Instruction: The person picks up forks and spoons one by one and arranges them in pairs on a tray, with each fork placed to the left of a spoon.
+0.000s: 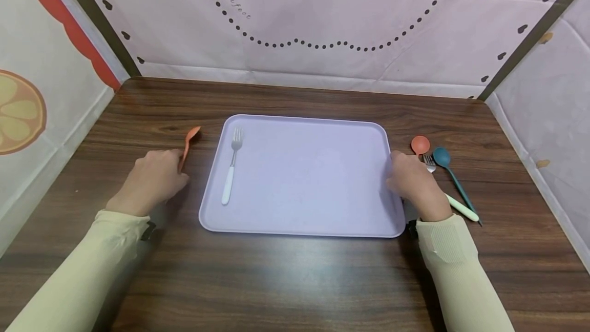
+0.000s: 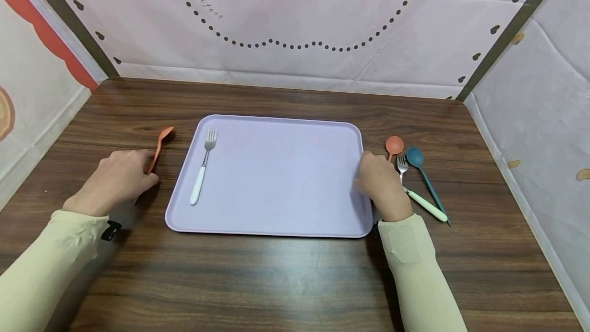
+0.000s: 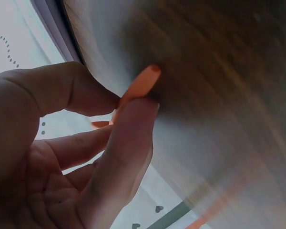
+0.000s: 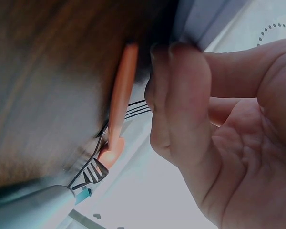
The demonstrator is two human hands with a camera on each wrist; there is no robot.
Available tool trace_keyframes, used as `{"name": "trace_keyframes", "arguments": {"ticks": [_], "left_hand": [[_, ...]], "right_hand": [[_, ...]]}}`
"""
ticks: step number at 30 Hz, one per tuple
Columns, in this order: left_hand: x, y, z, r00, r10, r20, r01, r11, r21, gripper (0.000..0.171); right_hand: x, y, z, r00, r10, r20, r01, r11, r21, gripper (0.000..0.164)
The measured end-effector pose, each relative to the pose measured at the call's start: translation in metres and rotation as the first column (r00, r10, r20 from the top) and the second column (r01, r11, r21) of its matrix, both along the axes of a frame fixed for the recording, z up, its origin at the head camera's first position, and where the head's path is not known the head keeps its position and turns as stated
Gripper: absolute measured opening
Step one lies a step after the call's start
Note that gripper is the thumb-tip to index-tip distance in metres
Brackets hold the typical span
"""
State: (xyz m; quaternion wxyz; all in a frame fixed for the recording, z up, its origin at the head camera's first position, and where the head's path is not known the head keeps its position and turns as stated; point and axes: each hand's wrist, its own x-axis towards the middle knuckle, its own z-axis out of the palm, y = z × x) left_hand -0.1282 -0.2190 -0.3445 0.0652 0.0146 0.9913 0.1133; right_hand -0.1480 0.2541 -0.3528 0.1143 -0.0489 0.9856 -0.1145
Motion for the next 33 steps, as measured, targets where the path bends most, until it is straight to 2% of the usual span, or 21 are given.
{"name": "trace_keyframes", "arguments": {"ticks": [7, 13, 25, 33], "left_hand": [[0.0013, 0.0019, 0.0028, 1.0, 0.024, 0.014, -0.024, 1.0, 0.012, 0.023], [0.0024, 0.0038, 0.0036, 0.998, 0.046, 0.031, -0.048, 0.998, 0.038, 0.024], [0.0053, 0.0029, 0.0016, 0.997, 0.03, -0.066, -0.025, 0.997, 0.07, 0.021], [0.0057, 0.0075, 0.0031, 0.991, -0.016, -0.132, 0.024, 0.998, 0.058, 0.023]], "right_hand": [[-0.0014, -0.0004, 0.0022, 1.0, 0.007, -0.006, -0.007, 1.0, 0.011, 0.037], [-0.002, -0.0013, 0.0036, 0.999, -0.011, 0.031, 0.011, 1.0, 0.007, 0.04], [-0.0003, -0.0013, 0.0043, 1.0, 0.006, 0.018, -0.006, 1.0, 0.003, 0.036], [0.0003, -0.0012, 0.0045, 1.0, 0.018, 0.006, -0.018, 1.0, 0.005, 0.034]]}}
